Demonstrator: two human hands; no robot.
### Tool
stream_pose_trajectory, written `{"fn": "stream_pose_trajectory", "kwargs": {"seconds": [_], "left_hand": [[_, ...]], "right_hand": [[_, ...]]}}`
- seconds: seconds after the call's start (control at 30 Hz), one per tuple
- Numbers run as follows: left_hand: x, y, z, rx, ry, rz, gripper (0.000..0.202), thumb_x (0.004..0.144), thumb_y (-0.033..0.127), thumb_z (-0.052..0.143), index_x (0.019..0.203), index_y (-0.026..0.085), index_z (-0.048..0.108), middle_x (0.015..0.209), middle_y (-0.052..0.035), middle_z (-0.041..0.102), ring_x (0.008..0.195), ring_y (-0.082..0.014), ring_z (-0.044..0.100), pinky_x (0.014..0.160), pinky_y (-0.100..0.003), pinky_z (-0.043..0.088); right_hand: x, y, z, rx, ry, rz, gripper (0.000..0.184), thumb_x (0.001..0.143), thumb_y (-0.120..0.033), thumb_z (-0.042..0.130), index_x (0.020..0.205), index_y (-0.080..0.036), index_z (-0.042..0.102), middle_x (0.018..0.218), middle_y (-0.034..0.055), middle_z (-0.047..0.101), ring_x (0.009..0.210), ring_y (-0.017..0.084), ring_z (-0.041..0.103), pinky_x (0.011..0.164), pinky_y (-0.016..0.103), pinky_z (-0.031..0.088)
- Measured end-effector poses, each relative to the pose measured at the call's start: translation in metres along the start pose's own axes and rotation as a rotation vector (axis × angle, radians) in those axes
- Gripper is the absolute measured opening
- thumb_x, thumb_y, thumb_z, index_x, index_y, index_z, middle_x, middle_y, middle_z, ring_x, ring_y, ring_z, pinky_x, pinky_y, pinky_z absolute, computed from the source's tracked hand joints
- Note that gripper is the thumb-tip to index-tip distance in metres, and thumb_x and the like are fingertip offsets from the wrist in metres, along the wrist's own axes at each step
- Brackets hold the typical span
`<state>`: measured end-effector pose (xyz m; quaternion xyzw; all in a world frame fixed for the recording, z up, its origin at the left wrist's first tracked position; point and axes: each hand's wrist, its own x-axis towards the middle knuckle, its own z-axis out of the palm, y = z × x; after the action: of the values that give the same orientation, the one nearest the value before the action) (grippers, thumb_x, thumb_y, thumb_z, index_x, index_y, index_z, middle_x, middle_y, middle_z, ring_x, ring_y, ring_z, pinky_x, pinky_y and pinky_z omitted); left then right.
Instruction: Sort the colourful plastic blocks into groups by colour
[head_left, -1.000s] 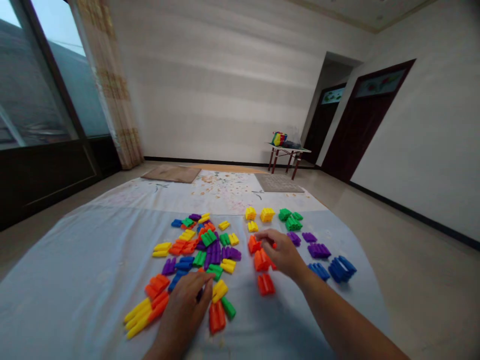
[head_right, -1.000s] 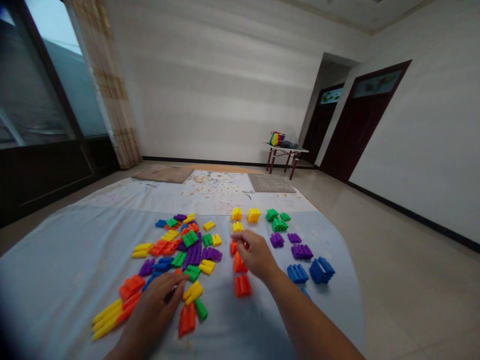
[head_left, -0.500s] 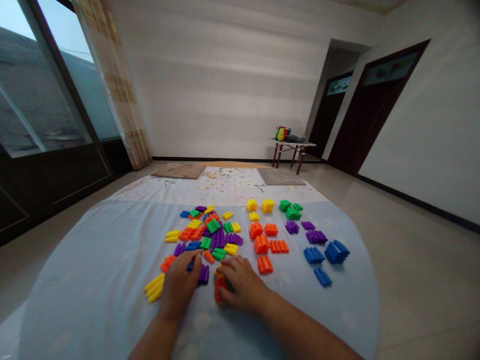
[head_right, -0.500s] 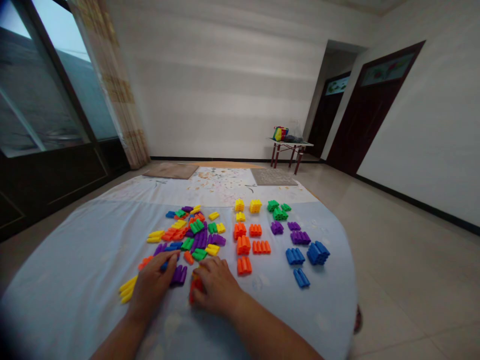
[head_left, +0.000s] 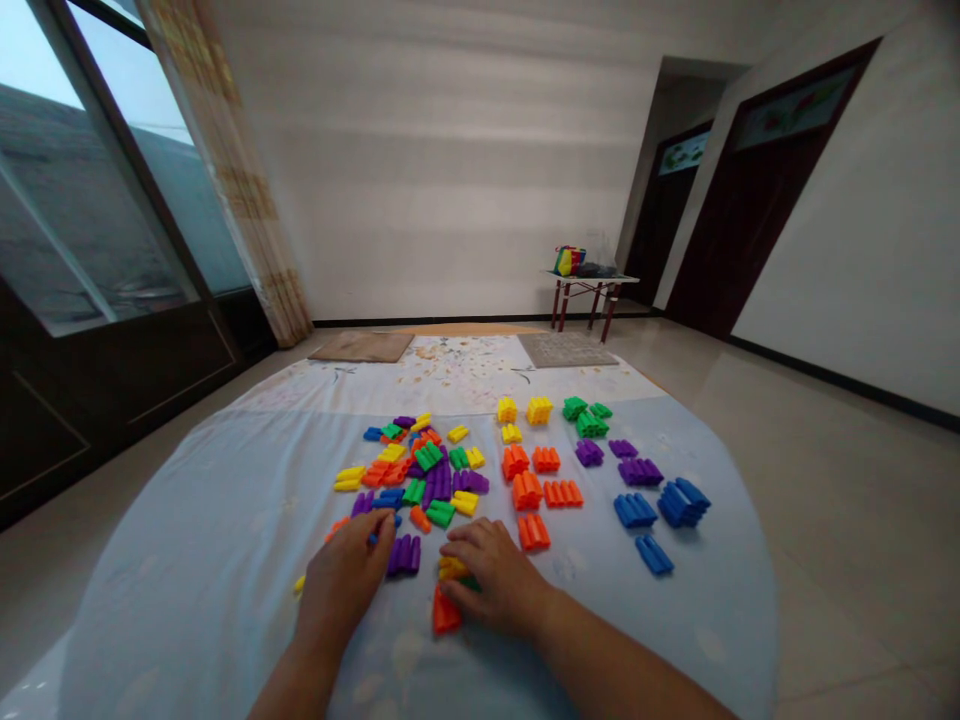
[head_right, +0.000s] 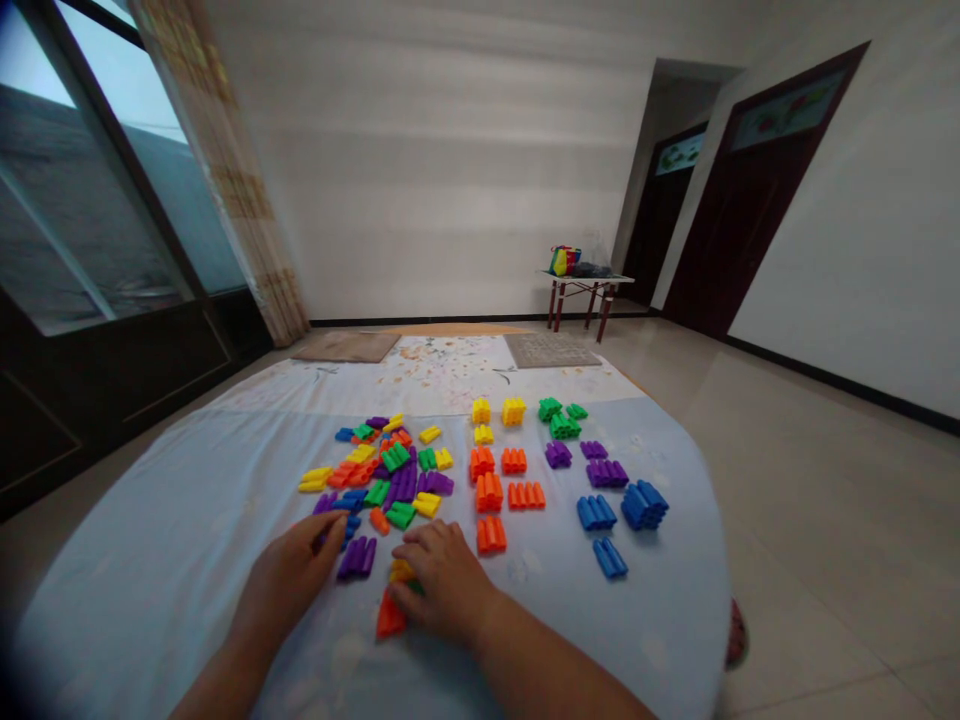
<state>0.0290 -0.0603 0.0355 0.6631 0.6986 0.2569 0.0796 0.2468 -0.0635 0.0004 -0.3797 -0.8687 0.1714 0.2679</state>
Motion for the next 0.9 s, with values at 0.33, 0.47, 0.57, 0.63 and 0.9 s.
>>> {"fn": "stream_pose_trajectory", "kwargs": {"seconds": [0.33, 0.47, 0.57, 0.63, 0.9], "left_hand": [[0.003, 0.02, 0.015, -0.156, -0.281, 0.089, 0.038, 0.081, 0.048, 0.045, 0.099, 0.022, 0.066, 0.091, -0.0028, 0.071, 0.076, -0.0171, 0.065, 0.074, -0.03, 0.05], [0.015, 0.011, 0.002, -0.218, -0.128, 0.044, 0.041, 0.076, 0.053, 0.05, 0.097, 0.023, 0.068, 0.096, -0.0023, 0.072, 0.088, -0.0196, 0.065, 0.08, -0.03, 0.051], [0.026, -0.008, -0.017, -0.148, 0.035, -0.087, 0.046, 0.077, 0.053, 0.045, 0.099, 0.021, 0.068, 0.097, -0.0045, 0.071, 0.089, -0.0225, 0.064, 0.081, -0.032, 0.05], [0.031, -0.026, -0.028, -0.082, 0.12, -0.173, 0.048, 0.078, 0.051, 0.041, 0.101, 0.019, 0.067, 0.099, -0.0068, 0.07, 0.089, -0.0239, 0.064, 0.081, -0.034, 0.05], [0.035, -0.093, -0.023, -0.052, 0.147, -0.394, 0.055, 0.081, 0.051, 0.033, 0.108, 0.016, 0.065, 0.111, -0.0128, 0.066, 0.102, -0.0288, 0.06, 0.088, -0.04, 0.047]], "right_hand": [[0.005, 0.0, 0.002, 0.0, 0.112, 0.007, 0.032, 0.083, -0.028, 0.057, 0.114, -0.021, 0.058, 0.114, 0.0074, 0.061, 0.106, 0.021, 0.052, 0.093, 0.037, 0.04], [0.005, 0.0, 0.004, -0.004, 0.117, 0.011, 0.032, 0.083, -0.027, 0.056, 0.115, -0.023, 0.057, 0.116, 0.0073, 0.06, 0.107, 0.021, 0.051, 0.093, 0.037, 0.041], [0.004, 0.001, 0.005, 0.015, 0.117, 0.009, 0.033, 0.082, -0.026, 0.056, 0.115, -0.023, 0.057, 0.116, 0.0078, 0.06, 0.107, 0.021, 0.051, 0.093, 0.038, 0.041], [0.004, 0.001, 0.006, 0.029, 0.119, 0.008, 0.034, 0.081, -0.023, 0.057, 0.115, -0.022, 0.057, 0.116, 0.0084, 0.06, 0.107, 0.022, 0.051, 0.092, 0.038, 0.041], [0.022, -0.007, 0.008, -0.002, 0.102, -0.053, 0.04, 0.078, -0.028, 0.062, 0.117, -0.019, 0.057, 0.116, 0.0085, 0.061, 0.108, 0.022, 0.052, 0.095, 0.037, 0.039]]}}
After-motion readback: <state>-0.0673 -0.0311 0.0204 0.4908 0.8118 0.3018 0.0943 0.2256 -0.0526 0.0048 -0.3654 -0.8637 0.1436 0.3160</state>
